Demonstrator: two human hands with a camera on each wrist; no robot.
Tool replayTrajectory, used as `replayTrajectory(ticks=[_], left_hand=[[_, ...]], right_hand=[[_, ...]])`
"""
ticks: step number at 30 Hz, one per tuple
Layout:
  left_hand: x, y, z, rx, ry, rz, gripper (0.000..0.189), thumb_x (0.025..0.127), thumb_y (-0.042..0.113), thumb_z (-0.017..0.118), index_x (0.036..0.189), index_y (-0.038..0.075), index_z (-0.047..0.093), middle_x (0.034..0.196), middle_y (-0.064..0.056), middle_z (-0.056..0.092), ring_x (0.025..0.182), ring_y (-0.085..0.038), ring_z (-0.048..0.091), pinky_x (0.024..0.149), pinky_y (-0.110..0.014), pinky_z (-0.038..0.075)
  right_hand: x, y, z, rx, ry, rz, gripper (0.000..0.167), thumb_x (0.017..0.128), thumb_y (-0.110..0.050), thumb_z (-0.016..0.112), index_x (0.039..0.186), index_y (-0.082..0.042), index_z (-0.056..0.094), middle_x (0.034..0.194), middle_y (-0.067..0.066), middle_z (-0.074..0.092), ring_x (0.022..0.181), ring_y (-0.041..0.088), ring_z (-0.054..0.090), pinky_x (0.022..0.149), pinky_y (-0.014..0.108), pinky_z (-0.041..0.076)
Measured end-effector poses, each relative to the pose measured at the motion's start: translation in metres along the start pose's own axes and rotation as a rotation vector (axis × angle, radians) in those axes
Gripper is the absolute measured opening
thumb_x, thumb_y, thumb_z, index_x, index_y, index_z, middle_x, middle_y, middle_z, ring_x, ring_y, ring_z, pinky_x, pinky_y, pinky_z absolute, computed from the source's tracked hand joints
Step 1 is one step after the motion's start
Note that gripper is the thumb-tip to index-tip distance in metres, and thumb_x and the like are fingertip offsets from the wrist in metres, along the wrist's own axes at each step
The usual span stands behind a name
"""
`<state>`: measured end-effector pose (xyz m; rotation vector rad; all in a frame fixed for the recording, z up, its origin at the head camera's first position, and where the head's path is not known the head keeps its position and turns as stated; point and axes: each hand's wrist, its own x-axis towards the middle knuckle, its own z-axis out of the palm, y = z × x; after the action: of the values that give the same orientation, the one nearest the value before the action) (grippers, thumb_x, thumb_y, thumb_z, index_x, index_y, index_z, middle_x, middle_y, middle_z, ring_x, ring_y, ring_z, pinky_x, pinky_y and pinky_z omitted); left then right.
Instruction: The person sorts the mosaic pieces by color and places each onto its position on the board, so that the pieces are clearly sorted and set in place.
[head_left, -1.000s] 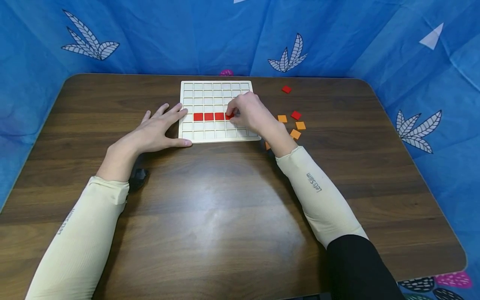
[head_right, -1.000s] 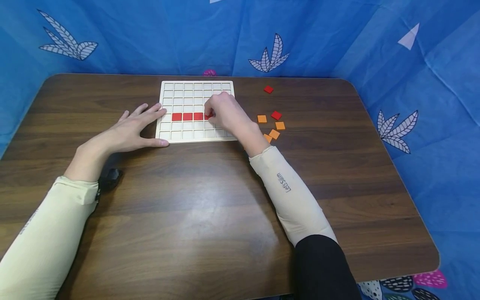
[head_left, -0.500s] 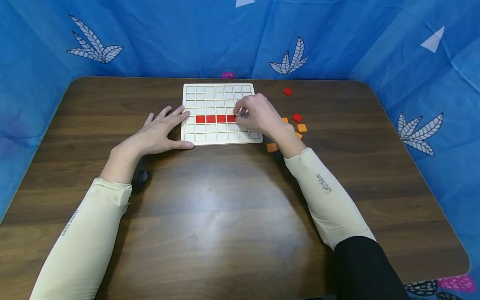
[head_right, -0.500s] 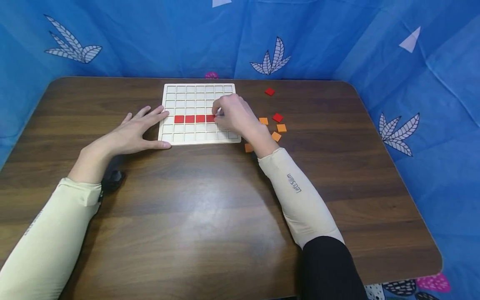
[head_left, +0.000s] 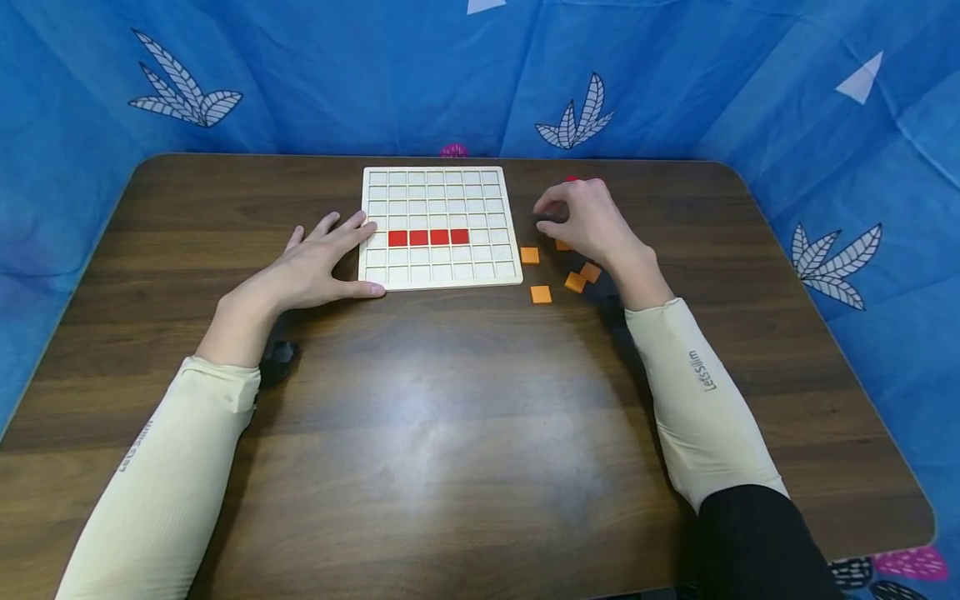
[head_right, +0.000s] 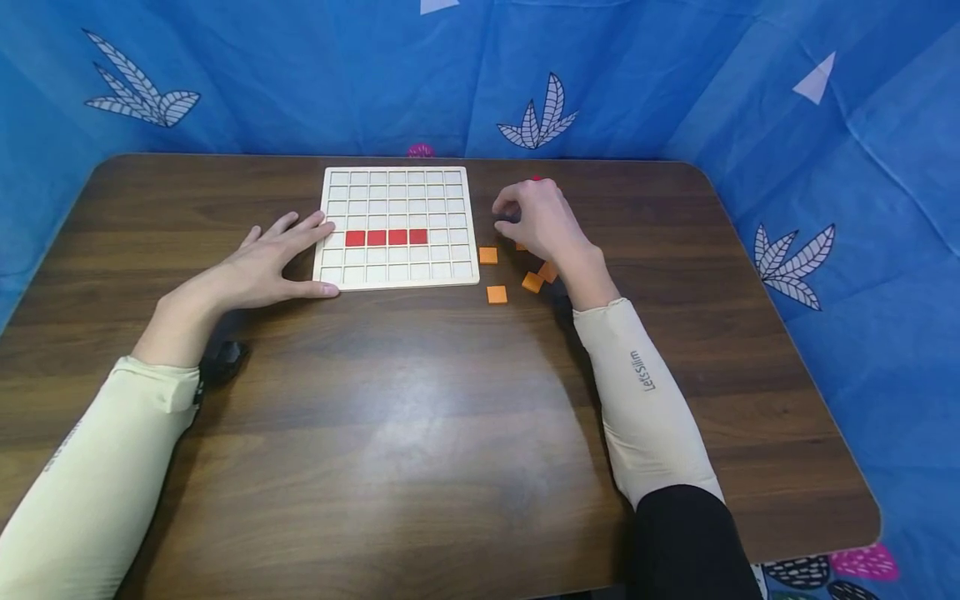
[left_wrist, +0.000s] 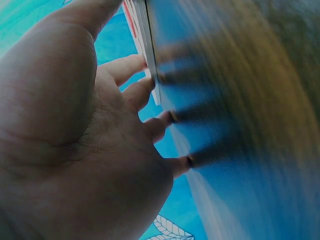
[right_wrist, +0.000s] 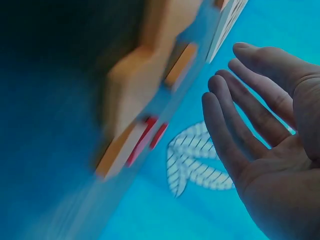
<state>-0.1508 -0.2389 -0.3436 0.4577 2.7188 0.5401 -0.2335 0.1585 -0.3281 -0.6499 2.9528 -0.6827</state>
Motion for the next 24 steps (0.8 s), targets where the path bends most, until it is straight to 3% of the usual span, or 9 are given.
replayTrajectory(ticks=[7, 13, 24], left_hand=[[0.0, -0.001, 0.0, -0.001, -0.002, 0.001, 0.108, 0.092, 0.068, 0.07, 0.171, 0.02, 0.015, 0.179, -0.004, 0.002, 0.164, -0.04, -0.007, 0.123, -0.075, -0.008], [0.001, 0.0, 0.0, 0.002, -0.003, 0.001, 0.108, 0.092, 0.067, 0.071, 0.171, 0.019, 0.016, 0.179, -0.005, 0.002, 0.164, -0.04, -0.007, 0.124, -0.075, -0.008], [0.0, 0.0, 0.001, 0.0, -0.005, -0.009, 0.108, 0.092, 0.067, 0.071, 0.171, 0.02, 0.015, 0.179, -0.005, 0.001, 0.164, -0.04, -0.009, 0.124, -0.074, -0.009]], right_hand=[[-0.017, 0.028, -0.015, -0.02, -0.01, 0.111, 0.031, 0.099, -0.015, 0.075, 0.128, -0.004, 0.074, 0.125, 0.02, 0.072, 0.11, 0.036, 0.06, 0.098, 0.049, 0.055], [-0.025, 0.047, -0.021, -0.038, -0.027, 0.159, 0.035, 0.099, -0.018, 0.076, 0.13, -0.003, 0.072, 0.129, 0.021, 0.07, 0.116, 0.038, 0.058, 0.101, 0.053, 0.053], [-0.024, 0.051, -0.019, 0.004, -0.076, 0.198, 0.031, 0.098, -0.009, 0.075, 0.128, -0.002, 0.072, 0.123, 0.021, 0.071, 0.114, 0.036, 0.06, 0.101, 0.051, 0.055]])
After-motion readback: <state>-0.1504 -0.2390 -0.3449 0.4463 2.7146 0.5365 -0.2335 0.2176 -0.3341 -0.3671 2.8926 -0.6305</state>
